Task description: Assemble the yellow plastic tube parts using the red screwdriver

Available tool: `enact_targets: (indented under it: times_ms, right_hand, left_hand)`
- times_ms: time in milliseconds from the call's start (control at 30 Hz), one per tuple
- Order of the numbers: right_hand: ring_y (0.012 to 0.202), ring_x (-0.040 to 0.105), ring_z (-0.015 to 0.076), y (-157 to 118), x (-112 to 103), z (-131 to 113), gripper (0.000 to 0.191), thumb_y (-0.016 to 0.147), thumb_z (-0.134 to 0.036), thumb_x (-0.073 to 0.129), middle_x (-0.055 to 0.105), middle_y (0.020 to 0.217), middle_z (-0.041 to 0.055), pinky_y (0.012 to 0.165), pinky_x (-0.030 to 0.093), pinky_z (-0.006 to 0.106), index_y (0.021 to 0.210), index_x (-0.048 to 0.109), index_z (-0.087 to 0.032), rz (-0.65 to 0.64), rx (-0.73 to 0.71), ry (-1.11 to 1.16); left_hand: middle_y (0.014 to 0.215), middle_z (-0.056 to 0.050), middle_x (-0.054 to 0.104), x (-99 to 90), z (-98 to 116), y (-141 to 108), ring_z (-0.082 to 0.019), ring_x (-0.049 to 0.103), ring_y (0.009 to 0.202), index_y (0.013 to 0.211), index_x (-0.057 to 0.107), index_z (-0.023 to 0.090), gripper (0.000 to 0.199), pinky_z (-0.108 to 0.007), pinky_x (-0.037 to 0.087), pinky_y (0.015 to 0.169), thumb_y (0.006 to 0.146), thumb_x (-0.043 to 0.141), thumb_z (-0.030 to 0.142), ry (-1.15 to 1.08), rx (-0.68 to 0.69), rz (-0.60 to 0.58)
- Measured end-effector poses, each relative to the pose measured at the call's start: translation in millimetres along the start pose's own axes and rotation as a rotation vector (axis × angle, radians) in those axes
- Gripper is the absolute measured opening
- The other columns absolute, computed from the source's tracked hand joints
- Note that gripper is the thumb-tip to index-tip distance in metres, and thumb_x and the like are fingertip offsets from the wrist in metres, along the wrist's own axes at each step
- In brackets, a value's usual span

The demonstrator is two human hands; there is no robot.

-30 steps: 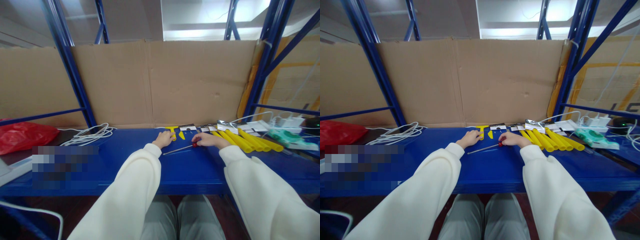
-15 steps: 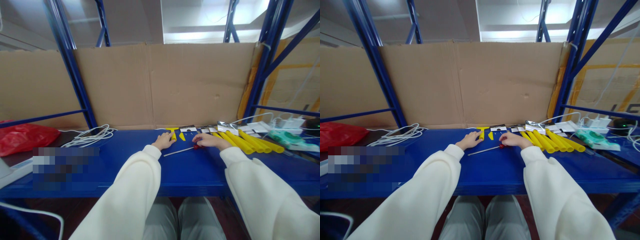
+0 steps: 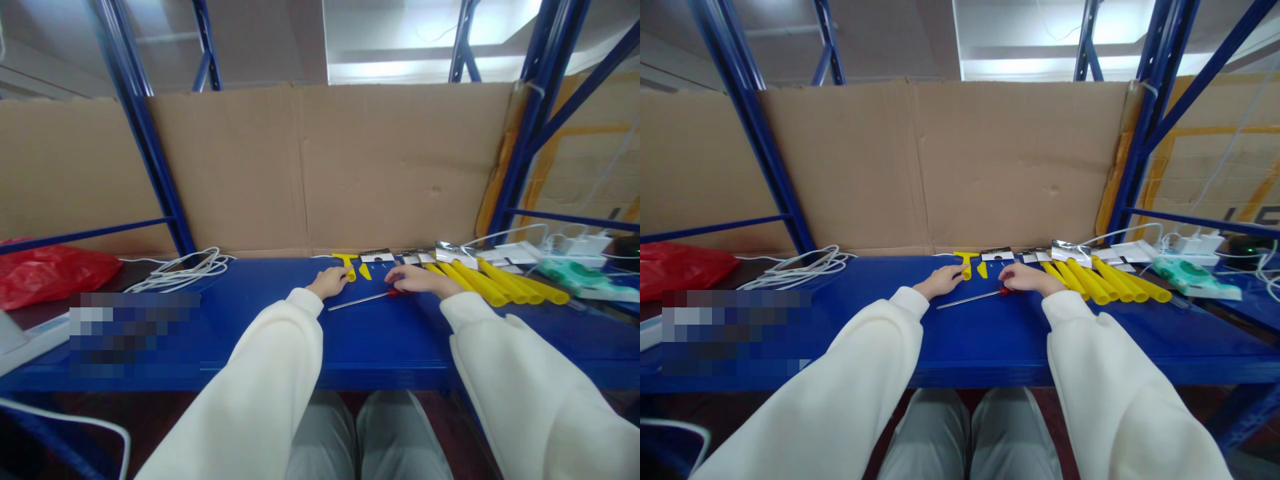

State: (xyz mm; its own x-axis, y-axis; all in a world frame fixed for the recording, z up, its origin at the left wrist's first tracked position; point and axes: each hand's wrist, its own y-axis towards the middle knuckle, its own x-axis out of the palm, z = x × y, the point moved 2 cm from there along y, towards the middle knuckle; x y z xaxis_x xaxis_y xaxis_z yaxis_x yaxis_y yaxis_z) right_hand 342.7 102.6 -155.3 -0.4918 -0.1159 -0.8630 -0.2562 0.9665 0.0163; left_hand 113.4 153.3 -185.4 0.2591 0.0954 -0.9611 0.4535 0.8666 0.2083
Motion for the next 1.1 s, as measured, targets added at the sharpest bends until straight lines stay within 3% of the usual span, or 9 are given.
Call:
enact_targets:
  times_ms: [300, 767, 1100]
  right_hand:
    - [0.085, 0.069, 0.0203, 2.2, 0.5, 0.6, 0.039, 0.065, -0.01, 0.058, 0.075, 0.103, 0.0069, 0.076, 0.055, 0.027, 0.098, 0.075, -0.018, 0.021, -0.016, -0.007]
    - [0.083, 0.068, 0.0192, 1.3, 0.1, -0.6, 0.041, 0.066, -0.008, 0.056, 0.074, 0.104, 0.0082, 0.074, 0.055, 0.027, 0.101, 0.074, -0.016, 0.006, -0.012, -0.007]
    - [0.08, 0.068, 0.0191, -1.0, -0.6, -4.2, 0.04, 0.066, -0.007, 0.056, 0.075, 0.102, 0.0085, 0.076, 0.054, 0.028, 0.101, 0.075, -0.015, 0.006, -0.012, -0.023]
  left_hand:
    - [0.146, -0.002, 0.056, 7.9, -9.6, 8.8, -0.023, 0.052, 0.134, 0.142, 0.052, 0.035, 0.045, -0.041, 0.036, 0.114, 0.097, 0.049, 0.042, -0.059, 0.027, 0.039]
    - [0.15, -0.002, 0.051, 4.9, -3.1, 4.8, -0.022, 0.047, 0.139, 0.145, 0.049, 0.03, 0.048, -0.037, 0.035, 0.114, 0.097, 0.046, 0.03, -0.084, 0.034, 0.012]
    - [0.149, -0.001, 0.051, 3.7, -3.4, 4.3, -0.022, 0.048, 0.138, 0.145, 0.049, 0.033, 0.048, -0.036, 0.036, 0.114, 0.098, 0.045, 0.036, -0.102, 0.03, -0.011]
